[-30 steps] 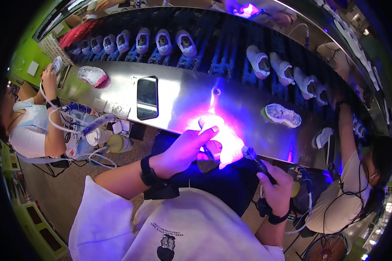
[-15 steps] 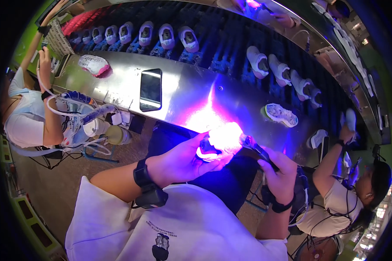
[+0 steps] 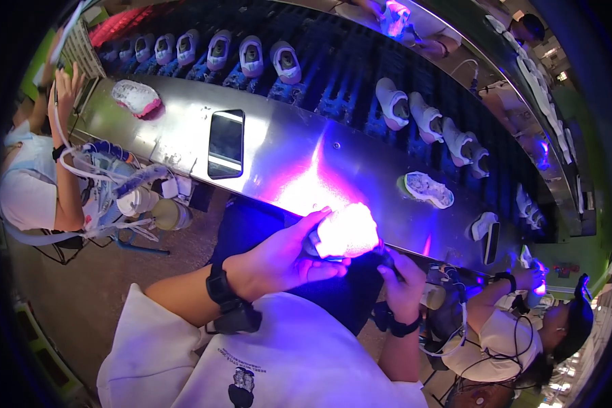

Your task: Apply adhesive or check shoe components using a pneumatic tool on an assembly line.

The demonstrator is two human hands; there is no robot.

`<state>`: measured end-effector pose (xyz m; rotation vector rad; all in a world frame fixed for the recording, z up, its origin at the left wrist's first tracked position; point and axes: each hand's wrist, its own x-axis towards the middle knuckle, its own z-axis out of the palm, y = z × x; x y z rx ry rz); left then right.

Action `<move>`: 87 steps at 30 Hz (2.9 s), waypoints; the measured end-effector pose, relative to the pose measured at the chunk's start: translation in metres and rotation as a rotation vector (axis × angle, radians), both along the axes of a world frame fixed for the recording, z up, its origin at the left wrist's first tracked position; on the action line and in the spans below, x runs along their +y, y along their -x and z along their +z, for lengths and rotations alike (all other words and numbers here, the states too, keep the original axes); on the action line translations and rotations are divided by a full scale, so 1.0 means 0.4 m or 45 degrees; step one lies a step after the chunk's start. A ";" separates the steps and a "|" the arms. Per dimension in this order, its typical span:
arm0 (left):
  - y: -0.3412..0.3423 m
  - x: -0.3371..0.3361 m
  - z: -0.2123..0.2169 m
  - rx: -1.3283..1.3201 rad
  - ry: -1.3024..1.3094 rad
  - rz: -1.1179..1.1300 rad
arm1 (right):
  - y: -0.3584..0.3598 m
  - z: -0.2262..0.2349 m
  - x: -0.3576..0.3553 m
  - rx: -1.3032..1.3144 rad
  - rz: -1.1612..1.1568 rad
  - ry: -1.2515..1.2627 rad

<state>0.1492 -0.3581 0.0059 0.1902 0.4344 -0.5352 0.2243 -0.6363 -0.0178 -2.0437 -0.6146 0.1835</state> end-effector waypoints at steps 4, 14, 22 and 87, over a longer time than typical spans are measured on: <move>-0.053 0.026 -0.020 -0.476 -0.843 0.082 | -0.037 -0.003 -0.011 0.014 -0.049 0.067; -0.150 0.082 0.001 -2.052 -2.944 0.530 | -0.047 0.135 -0.052 0.047 -0.091 -0.065; -0.215 0.031 0.019 -2.607 -2.887 0.448 | -0.069 0.131 -0.095 0.017 -0.039 -0.030; -0.463 0.151 -0.473 -0.611 -2.381 0.527 | -0.308 -0.313 -0.226 0.316 -0.499 -0.684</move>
